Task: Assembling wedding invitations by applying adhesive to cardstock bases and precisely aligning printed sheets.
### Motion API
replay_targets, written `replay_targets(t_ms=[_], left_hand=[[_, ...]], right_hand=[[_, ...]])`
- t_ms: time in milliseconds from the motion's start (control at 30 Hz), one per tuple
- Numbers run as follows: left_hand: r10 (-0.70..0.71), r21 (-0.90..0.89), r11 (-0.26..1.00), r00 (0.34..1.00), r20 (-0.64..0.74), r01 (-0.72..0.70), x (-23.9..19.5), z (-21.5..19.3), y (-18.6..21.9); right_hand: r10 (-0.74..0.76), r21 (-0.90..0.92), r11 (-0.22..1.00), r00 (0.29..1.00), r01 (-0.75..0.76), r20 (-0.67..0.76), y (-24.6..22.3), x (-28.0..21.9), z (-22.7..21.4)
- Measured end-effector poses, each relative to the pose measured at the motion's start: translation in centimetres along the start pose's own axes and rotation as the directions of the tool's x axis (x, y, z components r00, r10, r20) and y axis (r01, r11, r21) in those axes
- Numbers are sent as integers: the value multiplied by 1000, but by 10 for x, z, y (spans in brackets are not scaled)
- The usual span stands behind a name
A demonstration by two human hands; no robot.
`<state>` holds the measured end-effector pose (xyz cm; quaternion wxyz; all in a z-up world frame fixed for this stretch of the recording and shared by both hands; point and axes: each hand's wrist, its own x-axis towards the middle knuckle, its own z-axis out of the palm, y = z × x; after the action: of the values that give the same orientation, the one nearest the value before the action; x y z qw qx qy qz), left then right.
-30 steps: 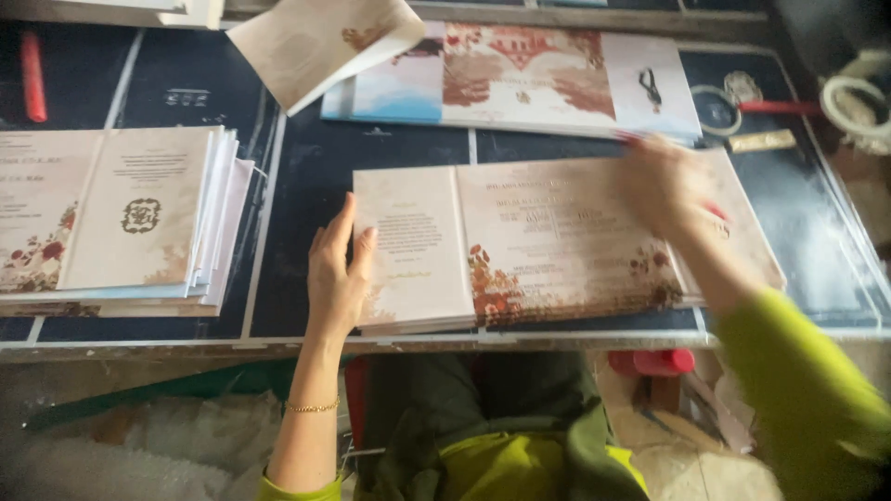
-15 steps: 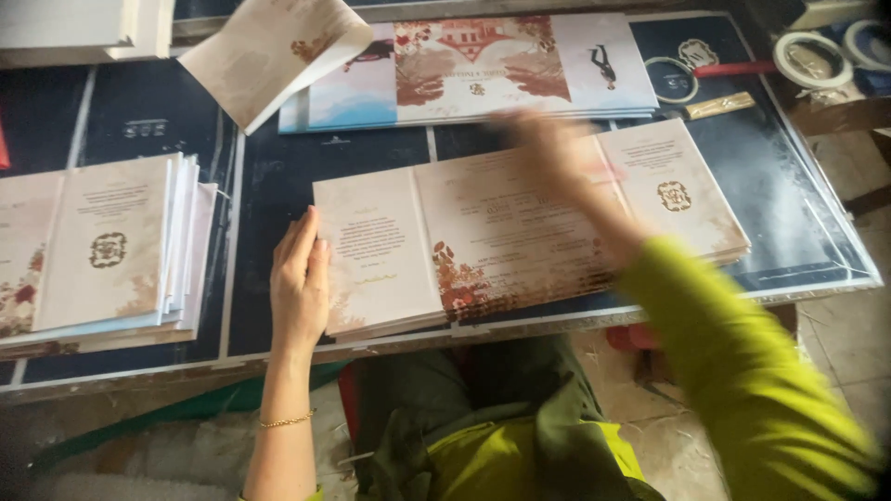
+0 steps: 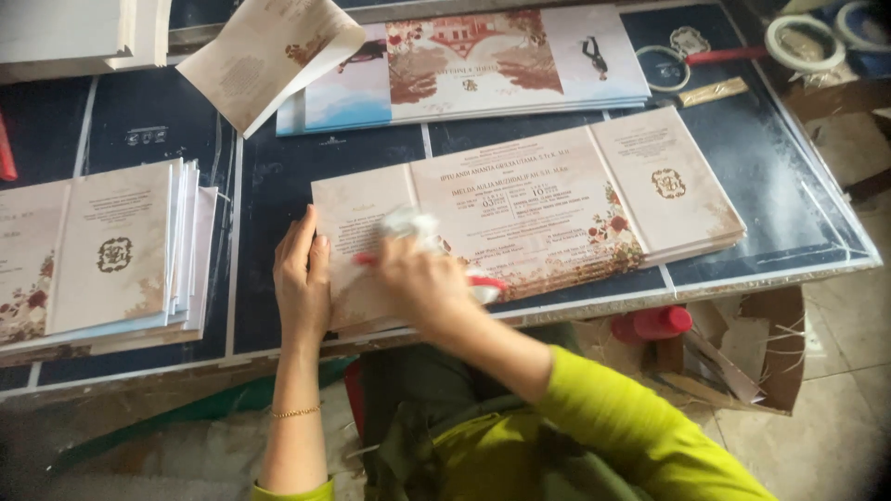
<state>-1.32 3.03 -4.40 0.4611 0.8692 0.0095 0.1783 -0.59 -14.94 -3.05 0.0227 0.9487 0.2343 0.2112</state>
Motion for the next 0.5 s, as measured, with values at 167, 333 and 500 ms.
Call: replay_targets(t_ms=[167,333,500], left_hand=[[37,89,995,999,38,-41,2,-1,-13],[60,45,997,998,10,-61,-1,1,-12],[26,25,999,999,32,-27,-1,0,-4]], right_hand=[[-78,-203,979,949,15,-306,55,-39,1],[286,-536,771,939,-343,-189,256,-113,-8],[722,-628,485,684,-609,-106,350,-117,97]])
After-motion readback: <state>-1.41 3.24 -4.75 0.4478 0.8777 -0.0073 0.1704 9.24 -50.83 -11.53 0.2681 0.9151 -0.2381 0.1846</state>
